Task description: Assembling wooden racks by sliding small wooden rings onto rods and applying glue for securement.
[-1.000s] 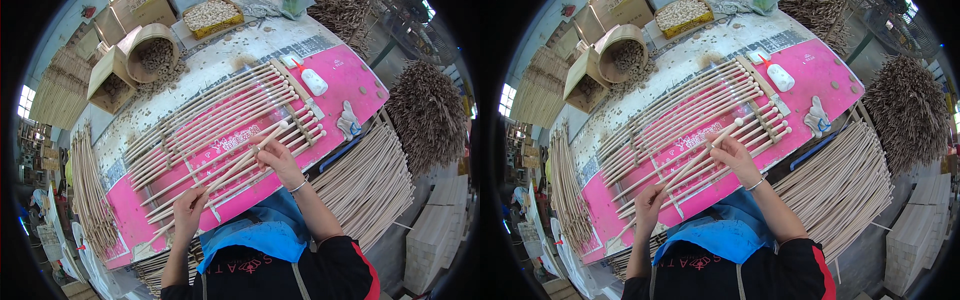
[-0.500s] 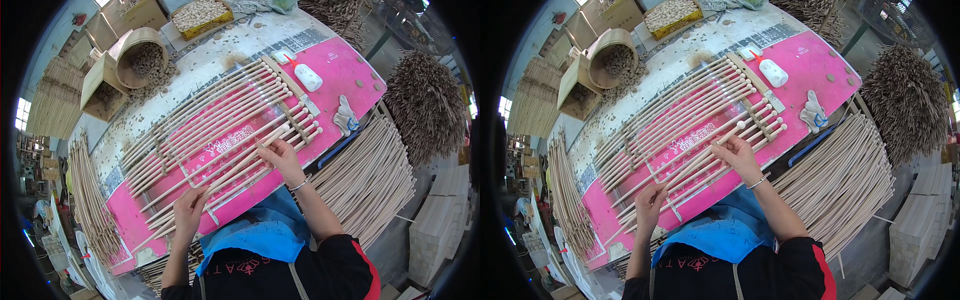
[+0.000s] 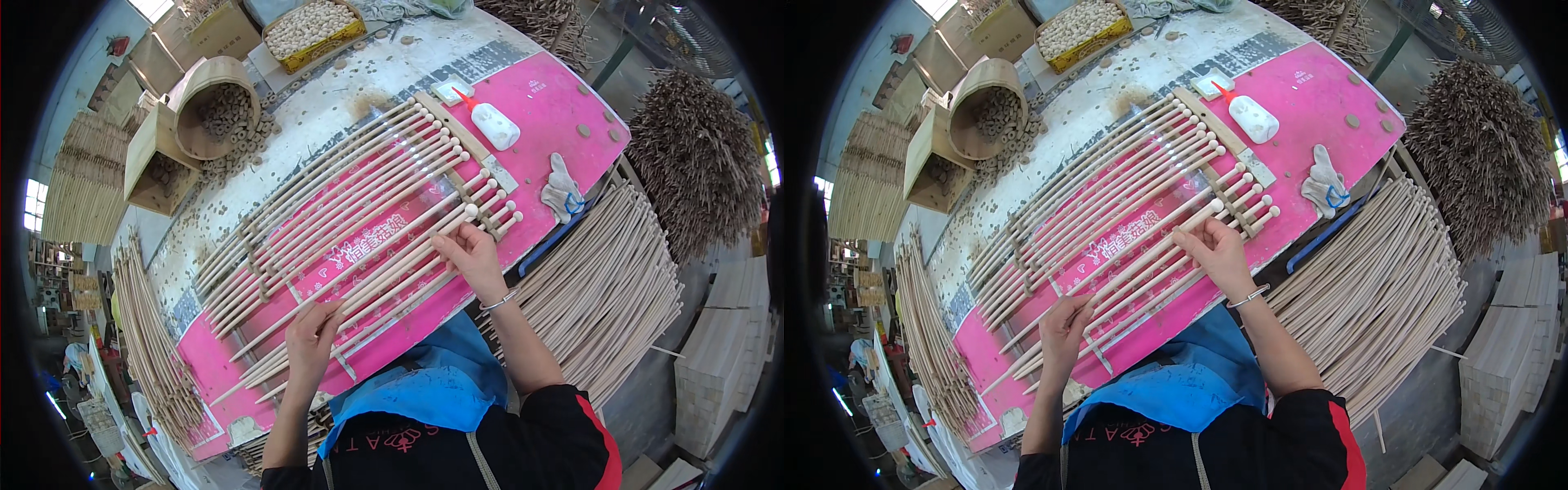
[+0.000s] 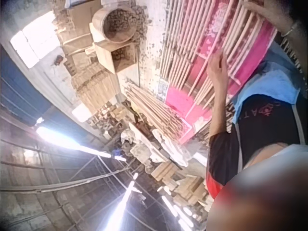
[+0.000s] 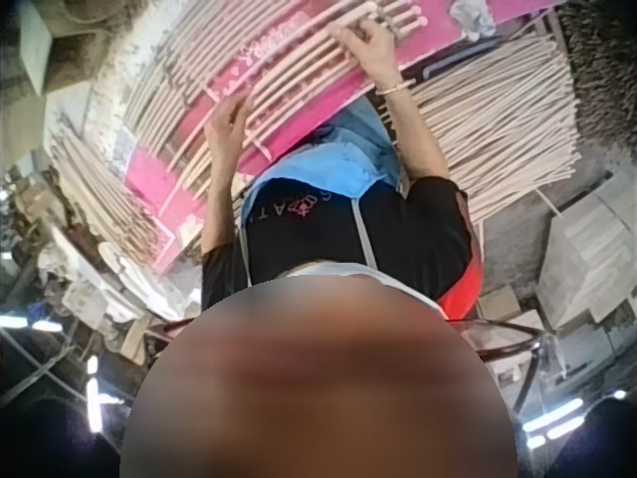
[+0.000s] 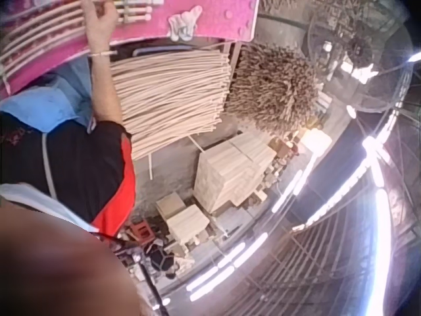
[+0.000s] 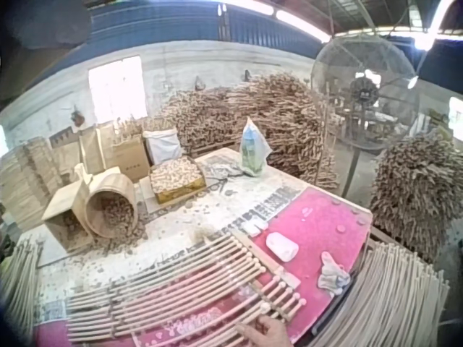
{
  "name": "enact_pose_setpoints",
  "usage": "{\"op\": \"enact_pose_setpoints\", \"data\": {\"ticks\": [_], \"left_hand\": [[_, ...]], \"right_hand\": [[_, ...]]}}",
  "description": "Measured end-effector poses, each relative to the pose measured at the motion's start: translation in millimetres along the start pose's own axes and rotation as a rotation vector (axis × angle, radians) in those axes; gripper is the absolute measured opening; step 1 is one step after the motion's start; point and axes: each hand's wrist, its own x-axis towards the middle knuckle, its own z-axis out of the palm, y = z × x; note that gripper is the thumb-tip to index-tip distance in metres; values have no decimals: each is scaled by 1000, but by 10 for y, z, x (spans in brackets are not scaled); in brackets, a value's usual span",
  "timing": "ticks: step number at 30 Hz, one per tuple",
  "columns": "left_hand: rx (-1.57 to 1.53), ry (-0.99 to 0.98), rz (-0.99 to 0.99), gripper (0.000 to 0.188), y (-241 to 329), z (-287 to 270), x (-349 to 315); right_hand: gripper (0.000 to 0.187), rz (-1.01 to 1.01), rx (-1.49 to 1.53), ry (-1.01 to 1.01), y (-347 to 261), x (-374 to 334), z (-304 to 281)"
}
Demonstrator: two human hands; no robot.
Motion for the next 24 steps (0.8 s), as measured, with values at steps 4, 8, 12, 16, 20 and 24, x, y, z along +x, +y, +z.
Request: {"op": "enact_pose_setpoints", "data": {"ticks": [4,8,12,16,20,24], "left_hand": [[68,54,134,19,-69,138,244],[138,110,217,17,-27,338,649],[214,126,232,15,-116,497,918],[192,121,216,13,-177,626,1033],[236,110,190,13,-238,707,1070],[365,122,224,13,-236,737,1082]], "right_hand": [[22,-118,-213,156,-56,170,-103],[25,-247,-269,375,-110,308,-340],[16,-218,-220,297,-169,251,-409],[16,-227,-185,296,-100,199,-495],[14,-233,-181,271,-52,173,-519],[14,-232,-174,250,-38,165,-518]]}}
